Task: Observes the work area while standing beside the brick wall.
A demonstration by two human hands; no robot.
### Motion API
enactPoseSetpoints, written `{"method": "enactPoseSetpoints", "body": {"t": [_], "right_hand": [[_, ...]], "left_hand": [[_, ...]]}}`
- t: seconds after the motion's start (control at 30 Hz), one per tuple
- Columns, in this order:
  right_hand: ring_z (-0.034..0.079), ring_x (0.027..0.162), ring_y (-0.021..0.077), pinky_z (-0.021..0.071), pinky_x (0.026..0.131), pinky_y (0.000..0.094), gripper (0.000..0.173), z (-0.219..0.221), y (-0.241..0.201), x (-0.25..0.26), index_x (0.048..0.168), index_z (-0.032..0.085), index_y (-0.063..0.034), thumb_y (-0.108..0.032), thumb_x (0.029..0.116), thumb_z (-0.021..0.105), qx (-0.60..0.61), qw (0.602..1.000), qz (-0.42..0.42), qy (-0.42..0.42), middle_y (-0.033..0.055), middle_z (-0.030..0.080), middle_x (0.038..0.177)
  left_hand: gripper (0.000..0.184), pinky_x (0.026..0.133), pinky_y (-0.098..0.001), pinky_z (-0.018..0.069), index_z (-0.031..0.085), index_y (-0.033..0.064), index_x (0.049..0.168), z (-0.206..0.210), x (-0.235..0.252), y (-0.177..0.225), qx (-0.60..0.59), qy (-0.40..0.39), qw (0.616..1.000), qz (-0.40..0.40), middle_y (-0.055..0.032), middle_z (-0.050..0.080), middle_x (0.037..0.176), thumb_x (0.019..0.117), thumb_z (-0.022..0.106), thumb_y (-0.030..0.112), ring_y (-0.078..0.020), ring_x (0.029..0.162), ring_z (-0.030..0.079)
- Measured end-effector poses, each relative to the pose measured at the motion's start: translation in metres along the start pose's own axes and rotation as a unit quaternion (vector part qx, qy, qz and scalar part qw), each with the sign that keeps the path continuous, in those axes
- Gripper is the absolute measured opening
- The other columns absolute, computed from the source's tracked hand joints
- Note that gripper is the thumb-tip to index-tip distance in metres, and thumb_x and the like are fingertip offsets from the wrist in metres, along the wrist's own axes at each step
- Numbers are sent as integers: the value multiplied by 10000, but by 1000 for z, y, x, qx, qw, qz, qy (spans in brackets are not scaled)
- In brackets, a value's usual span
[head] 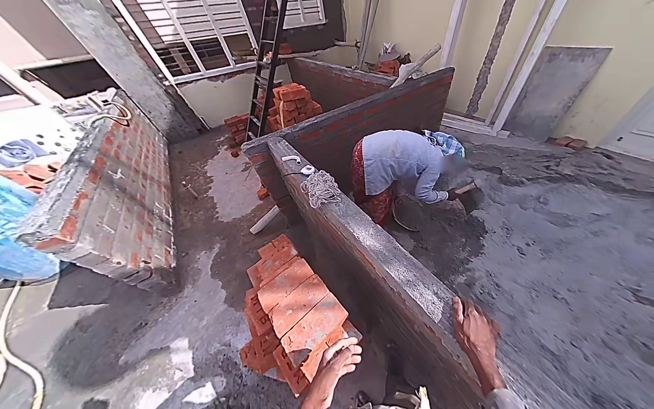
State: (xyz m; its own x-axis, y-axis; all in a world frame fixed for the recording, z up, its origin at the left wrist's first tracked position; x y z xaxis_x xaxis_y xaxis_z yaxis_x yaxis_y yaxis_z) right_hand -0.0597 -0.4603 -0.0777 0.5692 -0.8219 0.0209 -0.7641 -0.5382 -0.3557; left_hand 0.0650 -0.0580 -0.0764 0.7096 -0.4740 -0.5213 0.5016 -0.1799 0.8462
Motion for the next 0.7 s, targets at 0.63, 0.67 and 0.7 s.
{"method": "enactPoseSetpoints", "body": {"t": [0.63,0.67,0.7], "right_hand": [[663,1121,358,446,1003,599,706,-1,-2,0,1180,708,-134,-608,1040,203,-21,999,11,-24,141,729,1141],[661,1125,361,445,1003,600,710,-2,-2,0,1185,706,-132,-610,1041,201,-20,999,10,-25,145,727,1145],[659,1132,363,444,1007,599,716,-2,-2,0,1192,705,-131,-613,1041,198,-19,999,11,-26,149,726,1152]], "left_hand": [[369,903,-455,597,617,5,1330,-4,1,0,12,6,1000,-1,-190,708,1212,1049,493,209,-312,1055,715],[368,898,-456,599,619,3,1327,-5,2,0,12,7,1000,0,-192,709,1207,1046,492,203,-314,1052,716],[368,900,-459,597,618,0,1326,-5,2,0,12,6,1000,1,-194,708,1208,1046,490,200,-316,1052,714]]}}
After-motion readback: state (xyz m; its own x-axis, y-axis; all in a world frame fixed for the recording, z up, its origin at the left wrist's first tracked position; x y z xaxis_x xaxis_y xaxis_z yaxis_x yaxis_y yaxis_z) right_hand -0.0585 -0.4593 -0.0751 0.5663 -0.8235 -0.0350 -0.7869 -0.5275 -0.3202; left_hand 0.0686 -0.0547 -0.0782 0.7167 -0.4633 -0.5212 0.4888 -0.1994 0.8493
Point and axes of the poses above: each hand's wrist, its own x-axis towards the middle knuckle, its own z-axis out of the palm, y = z × x, the point moved 9 cm from there along x, towards the middle knuckle
